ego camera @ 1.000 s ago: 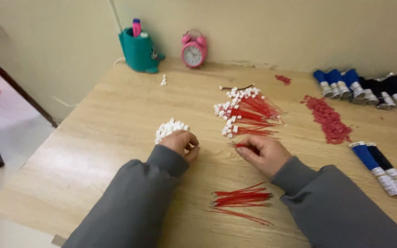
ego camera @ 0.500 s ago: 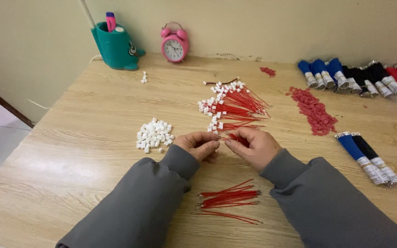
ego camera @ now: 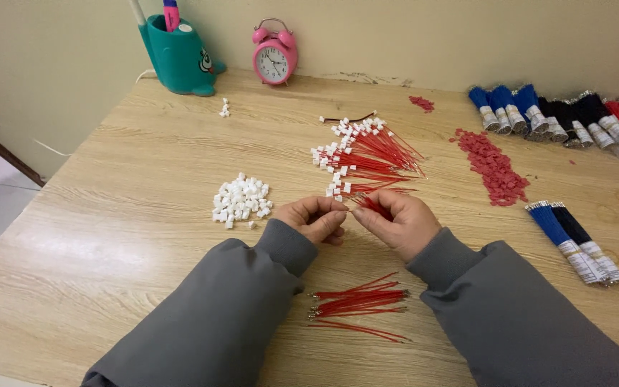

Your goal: Assembling small white plastic connectors onto red wires on a wooden desk.

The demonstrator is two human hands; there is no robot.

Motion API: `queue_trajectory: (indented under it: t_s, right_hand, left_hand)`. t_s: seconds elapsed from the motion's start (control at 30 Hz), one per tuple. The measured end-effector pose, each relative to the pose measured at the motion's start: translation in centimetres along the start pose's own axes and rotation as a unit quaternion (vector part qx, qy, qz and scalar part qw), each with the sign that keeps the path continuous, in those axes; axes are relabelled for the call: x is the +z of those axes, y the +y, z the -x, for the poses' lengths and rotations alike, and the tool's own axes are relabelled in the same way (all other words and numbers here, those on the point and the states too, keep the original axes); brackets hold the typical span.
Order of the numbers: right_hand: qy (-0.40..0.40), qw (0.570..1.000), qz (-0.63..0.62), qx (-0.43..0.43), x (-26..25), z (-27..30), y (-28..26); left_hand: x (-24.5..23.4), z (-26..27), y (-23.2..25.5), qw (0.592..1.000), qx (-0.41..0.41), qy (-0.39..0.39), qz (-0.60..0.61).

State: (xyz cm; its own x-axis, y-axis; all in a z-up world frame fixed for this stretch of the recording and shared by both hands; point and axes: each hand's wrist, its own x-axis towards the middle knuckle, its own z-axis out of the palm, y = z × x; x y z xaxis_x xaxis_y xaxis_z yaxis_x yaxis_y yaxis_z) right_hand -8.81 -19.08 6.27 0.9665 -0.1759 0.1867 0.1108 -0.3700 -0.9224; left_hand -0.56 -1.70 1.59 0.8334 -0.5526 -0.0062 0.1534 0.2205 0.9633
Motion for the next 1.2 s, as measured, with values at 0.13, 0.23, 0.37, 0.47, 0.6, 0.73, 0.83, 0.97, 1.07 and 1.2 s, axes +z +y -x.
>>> queue_trajectory:
  t_s: [0.13, 0.23, 0.37, 0.47, 0.6, 0.73, 0.83, 0.97, 1.07, 1.2]
  right_hand:
    - [0.018, 0.999, 0.029, -0.004, -0.4, -0.3, 0.5]
    - [0.018, 0.999, 0.040, -0.008, -0.2, -0.3, 0.6]
    - [0.021, 0.999, 0.032, -0.002, 0.0, 0.0, -0.3]
    - [0.018, 0.999, 0.027, 0.008, 0.3, 0.2, -1.3]
    - [0.014, 0.999, 0.038, 0.009, 0.3, 0.2, -0.9]
    - [0.012, 0.999, 0.048, 0.010, 0.4, 0.2, -1.0]
    - [0.024, 0.998, 0.058, 0.009, 0.3, 0.5, -1.7]
    - [0.033, 0.996, 0.080, 0.007, 0.3, 0.5, -1.5]
    - [0.037, 0.994, 0.104, -0.004, 0.5, 0.4, -1.2]
    - [0.057, 0.982, 0.174, -0.037, 0.8, 0.8, -1.5]
  left_hand:
    - [0.5, 0.8, 1.3, 0.998, -0.016, -0.002, 0.054]
    - [0.4, 0.7, 1.1, 0.997, -0.010, -0.006, 0.077]
    - [0.3, 0.3, 0.7, 0.996, -0.001, -0.003, 0.090]
    - [0.1, 0.1, 0.5, 0.995, -0.012, -0.002, 0.103]
    - [0.3, 0.6, 1.4, 0.995, -0.022, 0.002, 0.101]
    - [-0.1, -0.2, 0.0, 0.996, -0.019, -0.005, 0.090]
    - [0.3, 0.3, 1.0, 0.994, -0.029, 0.007, 0.101]
    - [0.3, 0.5, 1.3, 0.995, -0.034, 0.009, 0.097]
    - [-0.1, -0.3, -0.1, 0.995, -0.031, 0.009, 0.094]
    - [0.1, 0.2, 0.5, 0.999, -0.016, 0.025, 0.037]
